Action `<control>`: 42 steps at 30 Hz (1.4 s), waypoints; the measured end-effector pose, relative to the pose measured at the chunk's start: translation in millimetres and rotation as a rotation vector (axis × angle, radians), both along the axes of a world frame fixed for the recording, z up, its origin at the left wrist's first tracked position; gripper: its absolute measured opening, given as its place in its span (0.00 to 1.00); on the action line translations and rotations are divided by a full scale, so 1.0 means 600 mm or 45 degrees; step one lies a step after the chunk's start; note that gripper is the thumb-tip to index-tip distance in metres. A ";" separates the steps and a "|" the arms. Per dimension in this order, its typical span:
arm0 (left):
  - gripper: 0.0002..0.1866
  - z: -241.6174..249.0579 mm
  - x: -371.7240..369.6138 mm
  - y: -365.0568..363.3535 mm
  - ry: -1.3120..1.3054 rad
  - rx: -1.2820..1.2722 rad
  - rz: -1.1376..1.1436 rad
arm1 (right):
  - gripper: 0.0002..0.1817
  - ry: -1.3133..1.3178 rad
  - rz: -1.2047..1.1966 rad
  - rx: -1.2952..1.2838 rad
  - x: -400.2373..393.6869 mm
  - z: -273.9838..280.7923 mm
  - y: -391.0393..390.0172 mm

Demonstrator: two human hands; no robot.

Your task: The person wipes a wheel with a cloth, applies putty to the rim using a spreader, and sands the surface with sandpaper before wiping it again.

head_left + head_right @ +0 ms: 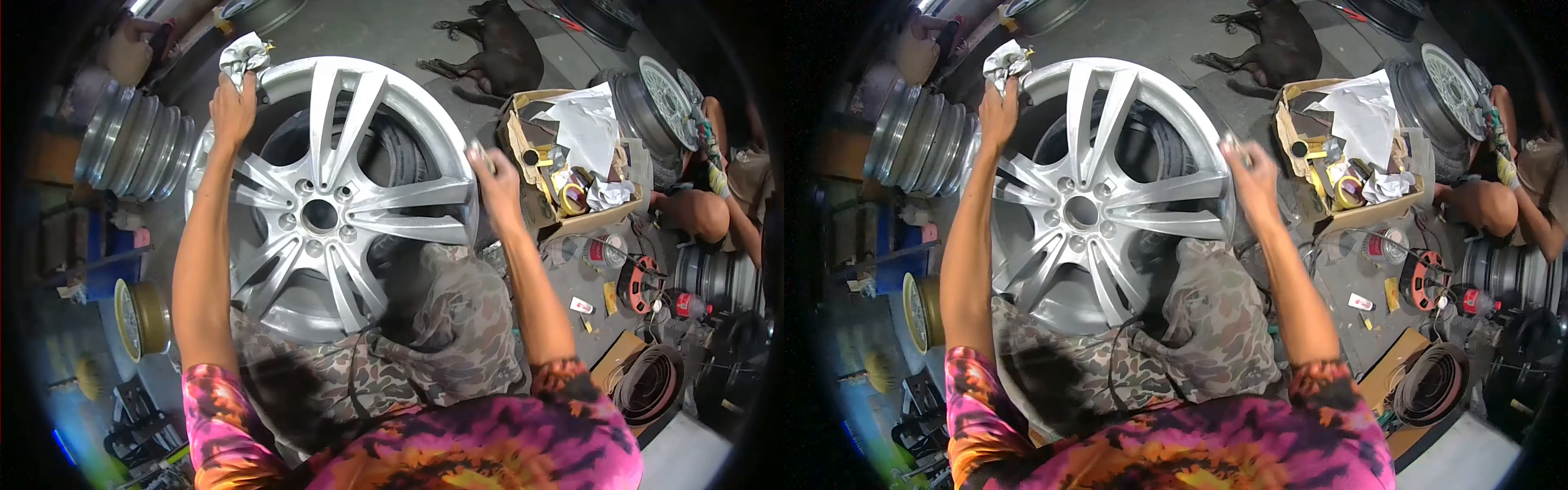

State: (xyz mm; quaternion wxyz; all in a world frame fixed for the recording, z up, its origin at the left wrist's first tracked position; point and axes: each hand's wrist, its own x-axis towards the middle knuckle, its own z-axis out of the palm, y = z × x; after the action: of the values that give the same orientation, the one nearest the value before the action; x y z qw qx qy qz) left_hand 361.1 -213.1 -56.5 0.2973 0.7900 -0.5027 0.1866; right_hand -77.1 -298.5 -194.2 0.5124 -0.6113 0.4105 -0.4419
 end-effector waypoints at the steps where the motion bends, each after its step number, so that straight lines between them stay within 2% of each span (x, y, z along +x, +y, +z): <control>1: 0.31 -0.003 0.006 -0.004 -0.056 -0.016 0.034 | 0.17 -0.144 0.034 0.246 -0.006 0.001 0.017; 3: 0.30 -0.013 0.007 -0.003 -0.111 0.004 0.045 | 0.17 0.069 0.024 -0.079 0.001 0.015 -0.010; 6: 0.32 0.006 -0.002 -0.002 -0.023 0.060 0.044 | 0.17 0.126 0.109 -0.306 0.123 0.080 -0.103; 9: 0.33 0.014 -0.006 -0.002 0.052 0.073 0.009 | 0.25 0.271 0.353 -0.252 0.216 0.151 -0.154; 12: 0.32 0.017 -0.012 0.002 0.031 0.041 -0.002 | 0.23 0.241 0.295 -0.315 0.158 0.122 -0.141; 13: 0.32 0.011 -0.010 0.002 0.013 0.018 0.011 | 0.20 0.081 0.163 -0.141 0.063 0.053 -0.078; 15: 0.31 0.010 -0.009 -0.002 0.003 -0.008 0.019 | 0.17 0.121 -0.080 -0.147 -0.015 -0.033 0.015; 18: 0.30 0.003 0.002 -0.001 -0.023 0.025 -0.015 | 0.16 0.026 -0.207 -0.089 -0.010 -0.028 0.043; 19: 0.30 0.005 0.004 -0.002 -0.035 0.029 -0.012 | 0.17 -0.047 -0.253 -0.210 0.022 -0.002 0.022; 21: 0.30 0.006 0.001 0.002 -0.038 0.036 -0.007 | 0.17 -0.079 -0.076 -0.163 0.066 0.046 -0.031; 25: 0.31 0.003 0.003 -0.001 -0.013 -0.030 -0.060 | 0.18 0.049 -0.146 -0.394 0.068 0.035 -0.039; 27: 0.32 0.008 0.003 0.006 -0.033 -0.003 -0.005 | 0.18 -0.130 -0.187 -0.115 0.048 0.020 -0.007; 28: 0.32 0.009 0.000 0.005 -0.046 0.016 0.051 | 0.17 -0.027 -0.254 -0.350 0.056 0.002 -0.025; 32: 0.31 0.004 -0.008 0.000 -0.003 0.060 0.033 | 0.18 -0.020 -0.195 -0.141 0.078 0.043 -0.030; 34: 0.31 0.018 -0.003 0.000 -0.011 0.039 0.051 | 0.18 0.049 -0.332 -0.378 0.068 0.038 -0.016; 37: 0.32 0.010 -0.013 0.000 -0.081 0.041 0.076 | 0.18 -0.021 -0.312 -0.261 0.071 0.026 -0.018; 39: 0.32 0.011 -0.010 -0.001 0.012 0.064 0.050 | 0.17 0.037 -0.301 -0.281 0.082 0.051 -0.026; 42: 0.33 0.013 0.000 -0.001 -0.032 0.050 0.060 | 0.17 0.019 -0.317 -0.388 0.081 0.043 -0.020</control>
State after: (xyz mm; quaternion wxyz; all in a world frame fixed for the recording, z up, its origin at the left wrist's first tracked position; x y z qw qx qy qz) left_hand 361.0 -213.7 -48.8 0.2710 0.8049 -0.4911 0.1936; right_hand -28.5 -310.3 -168.6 0.3523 -0.6296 0.4149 -0.5544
